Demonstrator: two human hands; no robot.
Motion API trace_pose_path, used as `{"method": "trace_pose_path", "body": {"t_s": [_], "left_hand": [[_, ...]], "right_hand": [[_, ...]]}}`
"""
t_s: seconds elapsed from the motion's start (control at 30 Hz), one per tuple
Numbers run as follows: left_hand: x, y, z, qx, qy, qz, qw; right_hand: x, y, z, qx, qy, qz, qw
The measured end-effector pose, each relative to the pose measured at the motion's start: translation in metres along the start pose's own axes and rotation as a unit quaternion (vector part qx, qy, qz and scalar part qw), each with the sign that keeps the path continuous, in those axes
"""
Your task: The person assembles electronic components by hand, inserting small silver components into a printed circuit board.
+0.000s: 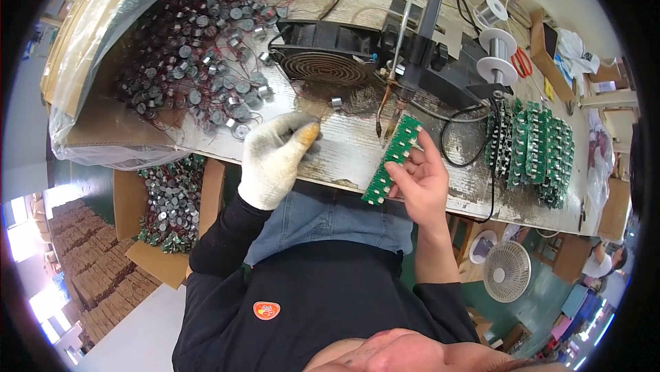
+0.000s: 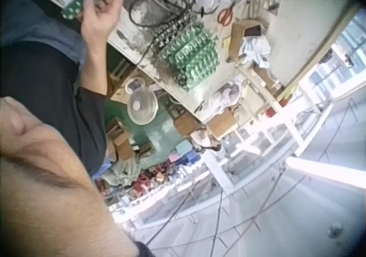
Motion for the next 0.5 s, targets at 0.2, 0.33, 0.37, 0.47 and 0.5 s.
{"method": "trace_pose_path", "body": {"t_s": [0.2, 0.33, 0.37, 0.47, 0.5], "left_hand": [[0.019, 0.008, -0.029, 0.034, 0.05, 0.113, 0.992], [0.023, 0.007, -0.036, 0.061, -0.005, 0.11, 0.992], [0.021, 0.007, -0.038, 0.056, -0.018, 0.099, 0.993], [0.023, 0.005, -0.042, 0.052, -0.046, 0.071, 0.995], [0.022, 0.004, -0.043, 0.05, -0.063, 0.05, 0.995]], "right_hand": [[0.001, 0.002, -0.001, 0.047, 0.038, 0.018, 0.998], [0.004, 0.006, -0.003, 0.05, 0.039, 0.007, 0.998], [0.004, 0.007, -0.004, 0.056, 0.033, 0.001, 0.998], [0.004, 0.009, -0.007, 0.067, 0.022, -0.009, 0.997], [0.003, 0.011, -0.008, 0.066, 0.022, -0.009, 0.998]]}}
Point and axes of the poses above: each hand's wrist, its own y-axis away from the middle knuckle, its own z-axis out of the back of the hand, x = y × z, the point moved 3 cm from there along -y, towards the middle knuckle, and after that the axes turned 7 degrees about y, right-handed, at the moved point
